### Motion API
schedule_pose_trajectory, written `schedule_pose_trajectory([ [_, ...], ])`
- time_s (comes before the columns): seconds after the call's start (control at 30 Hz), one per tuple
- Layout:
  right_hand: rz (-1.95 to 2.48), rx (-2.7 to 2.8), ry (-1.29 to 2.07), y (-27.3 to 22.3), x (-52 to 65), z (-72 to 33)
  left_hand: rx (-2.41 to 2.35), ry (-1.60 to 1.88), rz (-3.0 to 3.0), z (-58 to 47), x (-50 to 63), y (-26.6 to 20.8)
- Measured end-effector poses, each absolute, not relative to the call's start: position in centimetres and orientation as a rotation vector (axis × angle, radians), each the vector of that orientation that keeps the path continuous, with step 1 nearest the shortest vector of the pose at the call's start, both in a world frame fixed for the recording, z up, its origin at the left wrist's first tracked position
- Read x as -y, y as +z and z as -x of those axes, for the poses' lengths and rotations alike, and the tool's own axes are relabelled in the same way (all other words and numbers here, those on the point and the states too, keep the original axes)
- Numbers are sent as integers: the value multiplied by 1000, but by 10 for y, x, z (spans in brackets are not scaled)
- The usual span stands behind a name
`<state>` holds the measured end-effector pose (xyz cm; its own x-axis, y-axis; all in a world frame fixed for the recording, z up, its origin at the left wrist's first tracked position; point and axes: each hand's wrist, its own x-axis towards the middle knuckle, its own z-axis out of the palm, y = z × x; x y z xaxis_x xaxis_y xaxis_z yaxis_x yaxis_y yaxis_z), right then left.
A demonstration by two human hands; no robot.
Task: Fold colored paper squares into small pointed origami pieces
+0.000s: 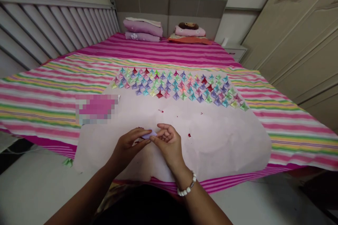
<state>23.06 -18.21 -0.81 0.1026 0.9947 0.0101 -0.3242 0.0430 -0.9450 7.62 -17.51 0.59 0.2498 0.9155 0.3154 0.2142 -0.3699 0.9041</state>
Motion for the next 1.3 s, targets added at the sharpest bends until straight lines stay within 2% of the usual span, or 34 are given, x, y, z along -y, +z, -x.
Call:
schedule_pose_trajectory([
  [0.47, 1022, 976, 1154, -2, 188, -230, -945, 1161, -1446, -76, 173, 1],
  [0.83, 933, 1079, 1258, -7, 185, -235, -1049, 1123, -1571, -75, 180, 5],
  [1.17, 945, 1186, 1120, -6, 187, -233, -1133, 1160, -1751, -82, 185, 5],
  [1.3, 984, 1182, 1085, -6, 187, -233, -1169, 1150, -1572, -81, 183, 2],
])
